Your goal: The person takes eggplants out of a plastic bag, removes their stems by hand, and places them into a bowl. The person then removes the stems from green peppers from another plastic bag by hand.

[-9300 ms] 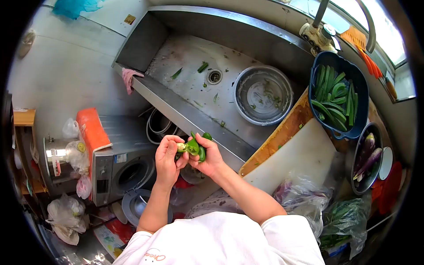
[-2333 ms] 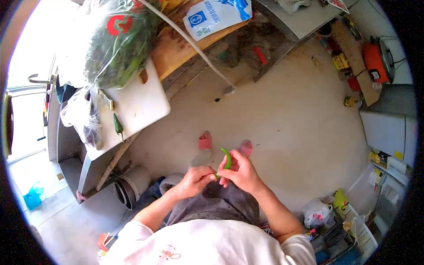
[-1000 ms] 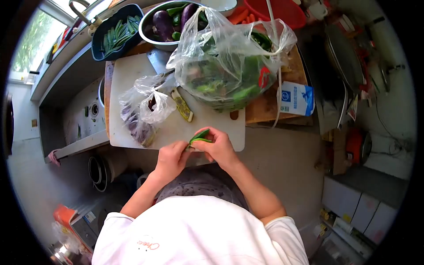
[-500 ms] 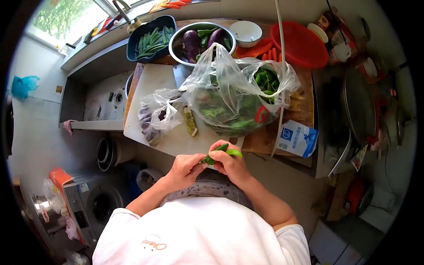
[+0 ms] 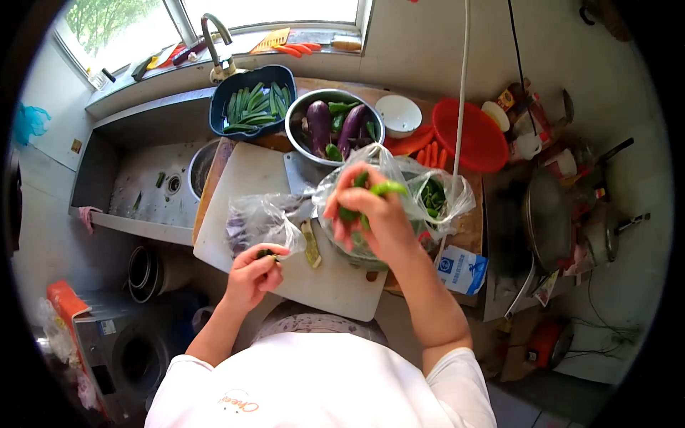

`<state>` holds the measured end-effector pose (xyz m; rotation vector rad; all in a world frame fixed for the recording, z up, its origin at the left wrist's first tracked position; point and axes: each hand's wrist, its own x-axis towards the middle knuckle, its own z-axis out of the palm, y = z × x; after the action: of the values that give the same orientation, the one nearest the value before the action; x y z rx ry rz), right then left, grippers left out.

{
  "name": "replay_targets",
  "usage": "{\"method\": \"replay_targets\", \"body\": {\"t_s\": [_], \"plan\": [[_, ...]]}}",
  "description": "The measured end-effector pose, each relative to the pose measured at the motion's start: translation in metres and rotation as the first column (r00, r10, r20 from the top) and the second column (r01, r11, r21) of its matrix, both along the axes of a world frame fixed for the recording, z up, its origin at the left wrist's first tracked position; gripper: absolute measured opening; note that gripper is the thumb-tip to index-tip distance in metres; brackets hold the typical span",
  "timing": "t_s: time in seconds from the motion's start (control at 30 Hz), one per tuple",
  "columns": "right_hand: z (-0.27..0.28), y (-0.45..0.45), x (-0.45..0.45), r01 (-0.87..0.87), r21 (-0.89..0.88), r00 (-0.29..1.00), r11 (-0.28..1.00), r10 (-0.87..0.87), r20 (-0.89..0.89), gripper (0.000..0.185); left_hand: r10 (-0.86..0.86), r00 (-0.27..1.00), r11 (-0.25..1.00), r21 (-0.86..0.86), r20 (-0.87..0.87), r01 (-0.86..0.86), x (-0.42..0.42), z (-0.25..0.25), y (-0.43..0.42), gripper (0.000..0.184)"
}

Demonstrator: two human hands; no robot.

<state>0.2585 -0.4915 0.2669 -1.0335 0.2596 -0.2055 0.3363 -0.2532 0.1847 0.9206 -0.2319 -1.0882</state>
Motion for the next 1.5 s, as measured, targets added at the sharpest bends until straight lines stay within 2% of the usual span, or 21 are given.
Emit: {"method": "replay_targets", "body": {"t_s": [0.2, 0.37, 0.47, 0.5, 0.57, 0.6, 0.63, 0.73, 0.8, 0.9, 0.97, 1.03, 1.07, 1.13, 1.2, 1.27, 1.33, 1.4, 1.43, 1.47, 1.5], "plan": [[-0.029, -0.054, 0.131, 0.005, -0.747, 0.899, 0.664, -0.33, -0.287, 0.015, 0.215, 0.954, 0.976, 0.022, -0.208, -0.215, 0.054, -0.01, 0.026, 0.018], [-0.091, -0.097, 0.172, -0.266, -0.876, 0.743, 0.403, -0.493, -0.452, 0.035, 0.265, 0.896, 0.958, -0.007, -0.357, -0.286, 0.08, -0.025, 0.045, 0.03], [-0.086, -0.102, 0.162, -0.247, -0.95, 0.844, 0.192, -0.44, -0.308, 0.047, 0.249, 0.914, 0.966, 0.013, -0.322, -0.258, 0.089, -0.031, 0.051, 0.028], [-0.077, -0.097, 0.154, -0.049, -0.985, 0.871, 0.165, -0.476, -0.123, 0.043, 0.249, 0.917, 0.967, 0.023, -0.311, -0.255, 0.091, -0.032, 0.053, 0.025], [-0.035, -0.085, 0.125, 0.258, -0.936, 0.87, 0.24, -0.478, 0.118, 0.025, 0.252, 0.924, 0.967, 0.043, -0.286, -0.251, 0.093, -0.031, 0.053, 0.019], [-0.009, -0.079, 0.105, 0.32, -0.83, 0.851, 0.457, -0.523, 0.041, 0.019, 0.261, 0.93, 0.965, 0.049, -0.261, -0.257, 0.093, -0.03, 0.052, 0.017], [0.0, -0.084, 0.081, 0.459, -0.724, 0.826, 0.514, -0.548, 0.134, 0.015, 0.268, 0.935, 0.964, 0.058, -0.234, -0.261, 0.092, -0.028, 0.05, 0.016], [0.026, -0.084, -0.001, 0.534, -0.675, 0.779, 0.509, -0.606, 0.16, 0.011, 0.223, 0.96, 0.974, 0.063, -0.169, -0.215, 0.088, -0.019, 0.037, 0.017], [0.002, -0.095, -0.041, 0.281, -0.758, 0.844, 0.588, -0.527, -0.096, 0.011, 0.133, 0.982, 0.991, 0.014, -0.133, -0.132, 0.084, -0.015, 0.018, 0.019], [-0.039, -0.073, -0.074, -0.122, -0.964, 0.873, 0.235, -0.436, -0.217, 0.011, -0.075, 0.974, 0.996, 0.067, 0.213, 0.062, 0.05, 0.046, -0.051, 0.02], [-0.057, -0.048, -0.079, -0.1, -0.991, 0.938, 0.087, -0.323, -0.124, 0.012, -0.145, 0.739, 0.989, 0.082, 0.657, 0.121, 0.008, 0.072, -0.108, 0.018], [-0.094, -0.027, -0.094, -0.112, -0.976, 0.982, -0.188, -0.168, -0.08, 0.014, -0.059, 0.294, 0.971, -0.013, 0.954, 0.239, -0.025, 0.069, -0.157, 0.016], [-0.085, -0.025, -0.097, -0.257, -0.96, 0.962, -0.109, -0.124, -0.243, 0.019, 0.003, 0.072, 0.953, -0.025, 0.997, 0.303, -0.034, 0.059, -0.177, 0.015], [-0.066, -0.022, -0.102, -0.546, -0.838, 0.837, 0.018, -0.031, -0.546, 0.03, -0.425, -0.308, 0.845, 0.495, 0.851, 0.203, -0.043, 0.036, -0.204, 0.014], [-0.098, -0.047, -0.114, -0.131, -0.965, 0.962, 0.227, -0.207, -0.179, 0.036, -0.616, -0.443, 0.719, 0.694, 0.651, 0.019, -0.031, -0.003, -0.204, 0.006], [-0.1, -0.077, -0.127, -0.157, -0.987, 0.865, 0.025, -0.48, -0.15, 0.045, -0.606, -0.456, 0.757, 0.649, 0.652, -0.077, -0.019, -0.015, -0.18, 0.004], [-0.086, -0.098, -0.134, -0.216, -0.975, 0.761, 0.048, -0.617, -0.199, 0.055, -0.687, -0.428, 0.679, 0.728, 0.588, -0.09, -0.017, -0.011, -0.155, 0.006], [-0.09, -0.118, -0.132, -0.178, -0.978, 0.688, -0.106, -0.724, -0.047, 0.064, -0.737, -0.461, 0.594, 0.799, 0.495, -0.092, -0.021, -0.009, -0.13, 0.008], [-0.089, -0.132, -0.13, -0.109, -0.988, 0.67, 0.112, -0.726, -0.156, 0.07, -0.755, -0.444, 0.578, 0.809, 0.482, -0.104, -0.028, -0.006, -0.122, 0.01], [-0.101, -0.144, -0.128, 0.041, -0.998, 0.661, 0.052, -0.75, -0.012, 0.066, -0.773, -0.425, 0.563, 0.818, 0.471, -0.116, -0.034, -0.002, -0.114, 0.011], [-0.077, -0.144, -0.125, 0.111, -0.941, 0.655, 0.32, -0.736, -0.173, 0.063, -0.79, -0.405, 0.548, 0.826, 0.461, -0.129, -0.037, -0.001, -0.111, 0.012]]}}
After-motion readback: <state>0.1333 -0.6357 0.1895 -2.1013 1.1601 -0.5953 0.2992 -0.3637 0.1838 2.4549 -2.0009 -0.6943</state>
